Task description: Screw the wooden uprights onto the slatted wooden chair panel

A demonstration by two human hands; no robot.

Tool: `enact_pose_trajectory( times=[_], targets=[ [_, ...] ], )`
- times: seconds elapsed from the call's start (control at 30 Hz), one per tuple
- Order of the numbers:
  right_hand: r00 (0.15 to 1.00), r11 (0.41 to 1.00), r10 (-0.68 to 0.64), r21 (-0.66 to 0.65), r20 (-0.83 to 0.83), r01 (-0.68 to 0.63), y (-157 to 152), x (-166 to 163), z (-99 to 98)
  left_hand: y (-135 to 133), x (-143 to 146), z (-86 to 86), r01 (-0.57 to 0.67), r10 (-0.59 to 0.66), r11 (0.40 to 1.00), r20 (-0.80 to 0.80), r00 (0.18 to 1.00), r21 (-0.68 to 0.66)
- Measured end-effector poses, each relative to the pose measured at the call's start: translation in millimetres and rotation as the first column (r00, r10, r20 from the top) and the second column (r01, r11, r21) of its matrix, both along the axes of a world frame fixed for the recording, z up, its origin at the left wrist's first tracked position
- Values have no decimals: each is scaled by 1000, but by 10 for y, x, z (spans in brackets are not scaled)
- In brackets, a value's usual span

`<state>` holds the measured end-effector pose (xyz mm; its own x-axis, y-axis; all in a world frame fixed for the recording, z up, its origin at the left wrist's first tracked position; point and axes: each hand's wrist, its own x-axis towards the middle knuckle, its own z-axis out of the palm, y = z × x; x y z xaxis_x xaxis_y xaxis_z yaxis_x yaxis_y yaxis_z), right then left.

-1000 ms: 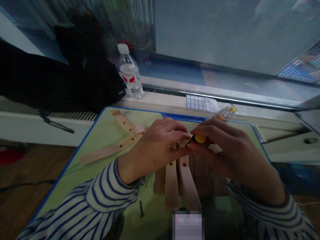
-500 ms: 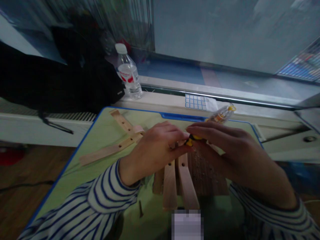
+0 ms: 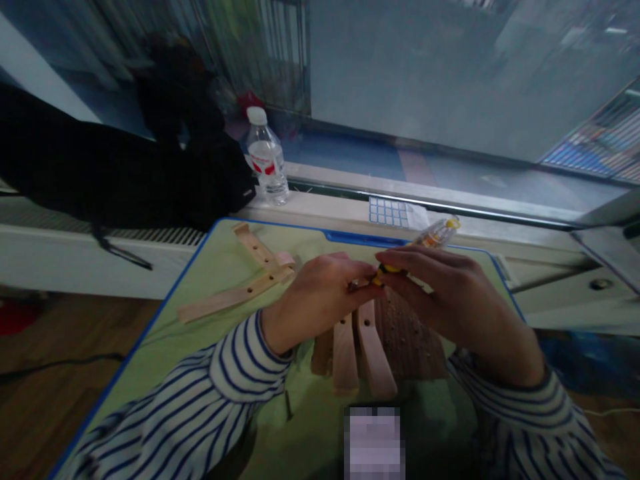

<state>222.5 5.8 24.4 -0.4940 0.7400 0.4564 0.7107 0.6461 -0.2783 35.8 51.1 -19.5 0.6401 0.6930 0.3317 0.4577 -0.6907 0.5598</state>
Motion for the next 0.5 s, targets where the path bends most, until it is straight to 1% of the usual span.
enact_pose_trajectory(
  times=[0.13, 0.23, 0.3, 0.4, 0.5],
  targets=[
    [996, 996, -89, 23, 20, 89, -15, 9, -40, -8, 5, -11, 73, -73, 997, 23, 997, -11],
    [993, 993, -116, 21, 35, 116, -9, 0, -44, -11, 6, 3, 91, -89, 995, 34, 995, -51],
    [993, 994, -109, 12, 47, 108, 1, -16, -32, -10, 12, 12, 58, -57, 997, 16, 998, -59],
    [992, 996, -89, -21, 89, 91, 10, -41, 7, -8, 27, 10, -12, 12, 1000, -16, 1000, -27],
    [985, 995, -73, -61, 158, 84, 9, -47, 68, -6, 36, -1, -41, 41, 999, -20, 999, -1]
  ],
)
